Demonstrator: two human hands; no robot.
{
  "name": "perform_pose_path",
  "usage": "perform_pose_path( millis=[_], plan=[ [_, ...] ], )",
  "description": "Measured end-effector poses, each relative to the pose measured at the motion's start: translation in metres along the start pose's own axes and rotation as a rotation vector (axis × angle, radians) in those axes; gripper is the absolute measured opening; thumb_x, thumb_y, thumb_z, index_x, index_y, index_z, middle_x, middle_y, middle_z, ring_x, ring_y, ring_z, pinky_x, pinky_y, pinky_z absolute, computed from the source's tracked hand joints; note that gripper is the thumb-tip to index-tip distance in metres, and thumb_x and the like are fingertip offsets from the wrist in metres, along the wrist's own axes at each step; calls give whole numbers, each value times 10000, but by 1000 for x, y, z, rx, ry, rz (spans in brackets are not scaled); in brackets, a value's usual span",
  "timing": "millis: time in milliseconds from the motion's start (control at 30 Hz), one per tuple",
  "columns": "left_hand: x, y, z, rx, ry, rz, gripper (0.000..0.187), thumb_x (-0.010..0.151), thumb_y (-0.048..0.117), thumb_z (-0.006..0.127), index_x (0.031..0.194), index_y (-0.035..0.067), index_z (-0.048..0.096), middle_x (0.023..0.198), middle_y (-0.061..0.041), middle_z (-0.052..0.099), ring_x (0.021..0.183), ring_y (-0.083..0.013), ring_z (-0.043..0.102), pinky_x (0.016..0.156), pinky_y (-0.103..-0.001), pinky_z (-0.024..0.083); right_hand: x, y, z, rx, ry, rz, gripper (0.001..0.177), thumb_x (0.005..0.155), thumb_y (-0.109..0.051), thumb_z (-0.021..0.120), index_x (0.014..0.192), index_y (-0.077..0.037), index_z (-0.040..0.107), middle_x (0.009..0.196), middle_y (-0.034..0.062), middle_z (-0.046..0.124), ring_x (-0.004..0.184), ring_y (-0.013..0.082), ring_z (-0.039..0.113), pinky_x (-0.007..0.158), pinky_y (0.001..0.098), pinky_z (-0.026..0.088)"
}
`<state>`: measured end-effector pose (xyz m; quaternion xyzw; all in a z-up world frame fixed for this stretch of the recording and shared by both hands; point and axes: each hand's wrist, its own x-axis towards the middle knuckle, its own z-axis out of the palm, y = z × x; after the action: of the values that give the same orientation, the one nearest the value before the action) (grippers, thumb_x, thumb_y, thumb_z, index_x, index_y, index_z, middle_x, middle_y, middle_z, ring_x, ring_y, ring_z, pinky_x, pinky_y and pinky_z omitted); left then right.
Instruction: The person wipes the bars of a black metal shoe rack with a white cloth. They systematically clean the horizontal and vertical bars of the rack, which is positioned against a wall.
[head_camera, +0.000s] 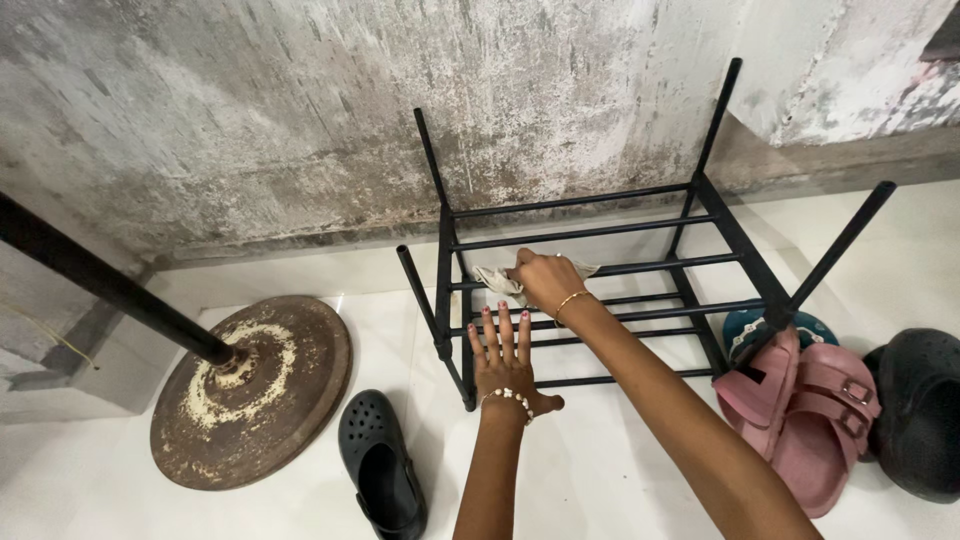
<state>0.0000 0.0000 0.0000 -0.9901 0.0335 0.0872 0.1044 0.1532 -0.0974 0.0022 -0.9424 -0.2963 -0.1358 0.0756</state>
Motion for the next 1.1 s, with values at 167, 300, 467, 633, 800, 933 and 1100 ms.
perform_pose_path(
  millis=[167, 300, 467, 633, 800, 933, 1100],
  plan=[
    [4, 1, 4, -14, -5, -8, 1526, 590, 864, 726, 1637, 124, -102, 1680, -266, -188, 1517, -465, -242, 1174, -650, -130, 8, -7, -1, 14, 26, -40, 289, 874, -133, 664, 1109, -239, 794, 1056, 100, 680, 858, 307, 733, 752, 445, 592],
    [5, 1, 4, -16, -15, -5, 1526, 592, 868, 724, 1636, 119, -101, 1679, -269, -195, 1515, -464, -249, 1173, -650, -131, 15, -13, -6, 23, -27, -56, 303, 864, -113, 661, 1110, -235, 790, 1111, 121, 678, 887, 317, 730, 750, 447, 596],
    [5, 0, 6, -28, 10, 0, 1524, 588, 871, 722, 1637, 120, -89, 1683, -265, -184, 1522, -466, -231, 1178, -648, -126, 27, -20, -6, 99, -33, -83, 305, 823, -101, 672, 1059, -242, 806, 1102, 97, 697, 954, 311, 714, 817, 452, 575],
    [7, -2, 8, -41, 4, 20, 1514, 599, 861, 725, 1637, 119, -90, 1681, -262, -179, 1517, -480, -218, 1182, -633, -124, 37, -32, -4, 108, -60, -101, 358, 808, -53, 662, 1070, -251, 804, 1099, 81, 695, 971, 308, 708, 830, 457, 565],
    [5, -1, 8, -54, 16, 17, 1504, 601, 870, 706, 1641, 124, -84, 1684, -245, -151, 1520, -474, -204, 1186, -637, -119, 41, -40, -6, 100, -47, -123, 341, 802, -56, 676, 1046, -247, 819, 1081, 80, 702, 990, 301, 704, 823, 452, 565],
    [7, 2, 6, -10, -23, -3, 1460, 621, 876, 688, 1640, 132, -47, 1695, -240, -137, 1530, -464, -194, 1185, -640, -112, 51, -46, 4, 109, -38, -120, 359, 768, -52, 704, 1056, -235, 814, 1083, 70, 718, 954, 300, 715, 808, 439, 574],
    [5, 2, 7, 8, 8, -1, 1480, 603, 884, 688, 1645, 136, -50, 1696, -230, -130, 1532, -457, -192, 1186, -641, -104, 48, -41, 10, 160, -4, -65, 279, 782, -118, 750, 1023, -237, 823, 1087, 47, 732, 968, 276, 719, 805, 423, 576]
  ],
)
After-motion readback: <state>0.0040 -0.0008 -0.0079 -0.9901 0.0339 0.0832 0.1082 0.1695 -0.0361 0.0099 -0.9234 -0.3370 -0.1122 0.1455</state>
